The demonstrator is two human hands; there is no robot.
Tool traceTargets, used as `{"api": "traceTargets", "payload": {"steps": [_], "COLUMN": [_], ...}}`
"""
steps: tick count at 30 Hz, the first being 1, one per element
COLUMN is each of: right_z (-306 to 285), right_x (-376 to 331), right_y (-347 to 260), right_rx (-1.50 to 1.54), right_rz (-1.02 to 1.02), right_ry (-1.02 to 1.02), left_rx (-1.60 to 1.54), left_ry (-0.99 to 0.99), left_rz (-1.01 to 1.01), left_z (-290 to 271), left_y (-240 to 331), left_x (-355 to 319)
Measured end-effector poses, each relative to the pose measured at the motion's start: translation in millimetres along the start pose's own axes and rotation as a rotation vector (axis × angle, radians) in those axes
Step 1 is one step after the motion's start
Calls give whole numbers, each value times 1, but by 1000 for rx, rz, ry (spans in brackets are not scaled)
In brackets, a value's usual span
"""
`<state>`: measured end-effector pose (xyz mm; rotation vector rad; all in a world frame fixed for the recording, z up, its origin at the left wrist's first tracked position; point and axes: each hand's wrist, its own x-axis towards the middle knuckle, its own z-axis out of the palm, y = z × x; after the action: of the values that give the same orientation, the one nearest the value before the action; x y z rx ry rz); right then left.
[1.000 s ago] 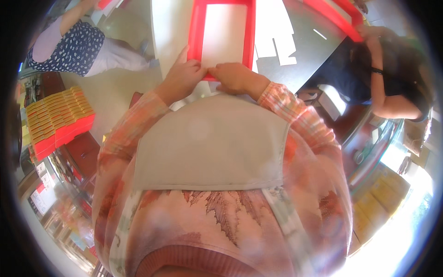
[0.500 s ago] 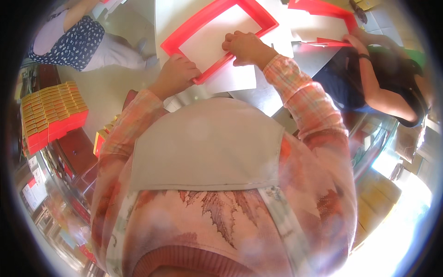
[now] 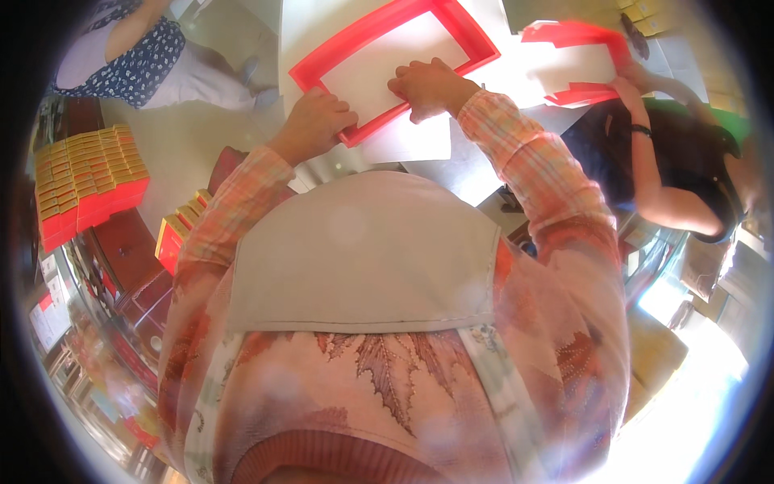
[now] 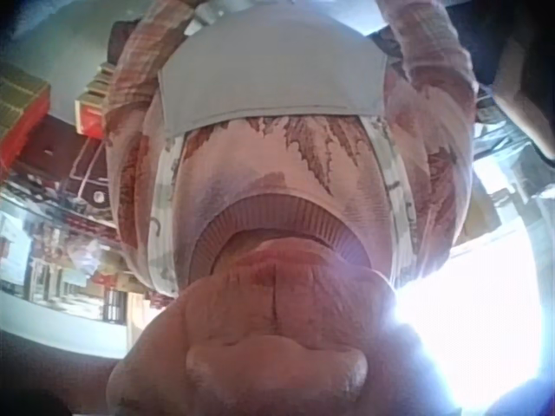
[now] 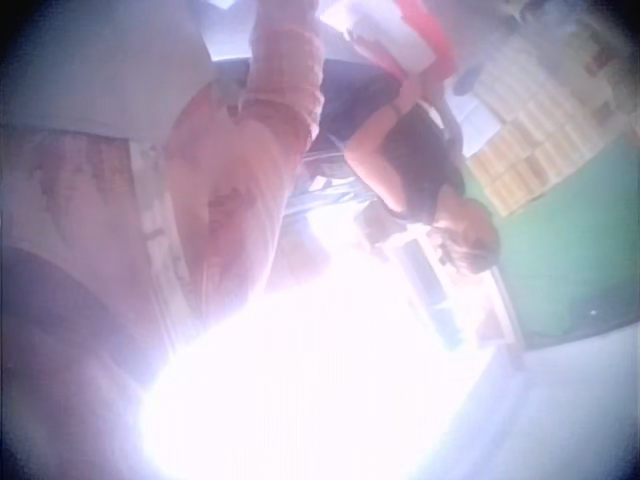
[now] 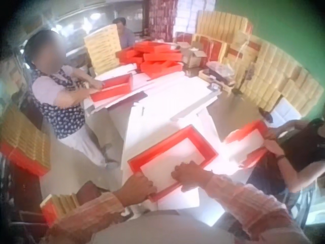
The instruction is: The person assembles white cardboard boxes by folding the flaps and securing them with red tape. They work at a table in a room with stacks of finished boxes, handling the materials by hand to create a finished rectangular box.
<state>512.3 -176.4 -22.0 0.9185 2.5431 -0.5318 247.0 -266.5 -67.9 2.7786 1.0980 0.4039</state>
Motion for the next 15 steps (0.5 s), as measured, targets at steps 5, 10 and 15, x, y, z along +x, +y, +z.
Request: {"api": "traceTargets", "payload": {"steps": [5,10,15], "right_z": [6,13,10], "right_x": [3,20,25], "right_y": [-14,-23,-21], "right_rx": [136,347,328], "right_rz": [-105,-170,-199], "right_ry": [-68,-200,-353], "left_rx": [54,50,79], "left_ry": [5,-22,-40], "left_rz": [-9,-12,-36], "left_z": [8,13,16], "left_y": [3,1,5], "left_x": [6,6,9]}}
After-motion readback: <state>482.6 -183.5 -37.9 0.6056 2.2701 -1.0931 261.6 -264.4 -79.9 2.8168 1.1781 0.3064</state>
